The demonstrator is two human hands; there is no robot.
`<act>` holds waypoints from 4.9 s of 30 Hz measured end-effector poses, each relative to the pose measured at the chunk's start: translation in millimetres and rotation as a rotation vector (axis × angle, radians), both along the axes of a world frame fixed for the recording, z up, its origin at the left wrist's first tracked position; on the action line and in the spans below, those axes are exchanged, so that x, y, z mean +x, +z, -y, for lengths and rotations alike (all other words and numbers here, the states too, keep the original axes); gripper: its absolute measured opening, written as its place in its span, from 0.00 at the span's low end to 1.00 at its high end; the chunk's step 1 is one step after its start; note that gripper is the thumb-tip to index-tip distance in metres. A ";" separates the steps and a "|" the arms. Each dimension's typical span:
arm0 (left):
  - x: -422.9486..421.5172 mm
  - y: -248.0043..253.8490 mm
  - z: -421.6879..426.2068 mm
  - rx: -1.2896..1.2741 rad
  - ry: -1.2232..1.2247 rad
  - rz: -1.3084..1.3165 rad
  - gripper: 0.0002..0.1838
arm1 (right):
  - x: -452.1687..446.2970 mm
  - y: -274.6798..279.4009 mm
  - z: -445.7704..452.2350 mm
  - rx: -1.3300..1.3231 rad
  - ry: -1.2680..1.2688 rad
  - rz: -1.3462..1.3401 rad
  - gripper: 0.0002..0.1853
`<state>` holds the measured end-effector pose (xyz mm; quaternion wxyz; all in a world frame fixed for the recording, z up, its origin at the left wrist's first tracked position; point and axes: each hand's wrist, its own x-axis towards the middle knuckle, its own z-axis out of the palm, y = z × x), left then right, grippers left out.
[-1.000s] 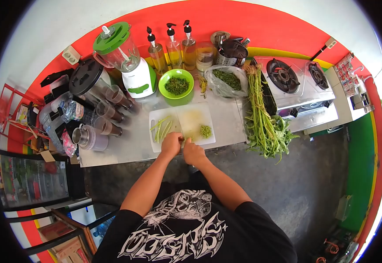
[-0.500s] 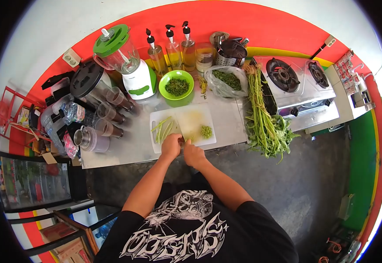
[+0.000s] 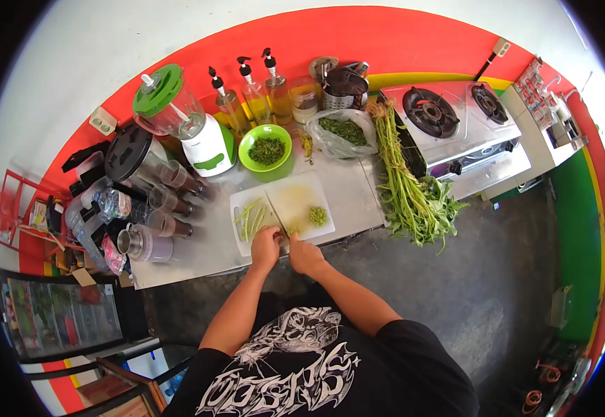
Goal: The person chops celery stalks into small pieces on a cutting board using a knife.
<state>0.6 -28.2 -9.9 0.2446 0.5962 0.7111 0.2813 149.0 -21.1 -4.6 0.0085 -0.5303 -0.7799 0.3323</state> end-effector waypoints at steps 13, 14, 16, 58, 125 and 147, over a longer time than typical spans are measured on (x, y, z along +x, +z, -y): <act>23.4 -0.7 -33.1 0.008 -0.116 0.070 0.03 | 54.6 3.9 -13.6 0.038 -0.230 0.021 0.15; 26.4 1.1 -34.5 -0.008 -0.129 0.074 0.03 | 54.6 4.0 -12.5 0.027 -0.205 -0.001 0.15; 30.2 1.2 -35.1 -0.026 -0.138 0.084 0.04 | 49.8 5.0 -9.2 0.033 -0.169 0.004 0.15; 27.8 -7.3 -29.7 0.054 0.015 0.073 0.04 | 14.7 18.9 -7.3 -0.046 -0.040 0.153 0.14; 4.5 3.1 12.3 0.131 -0.052 -0.073 0.05 | 43.7 6.8 -12.1 -0.011 -0.105 0.078 0.17; 6.5 -1.4 5.4 0.219 -0.088 -0.123 0.09 | 17.7 17.9 -11.1 0.069 0.041 0.200 0.24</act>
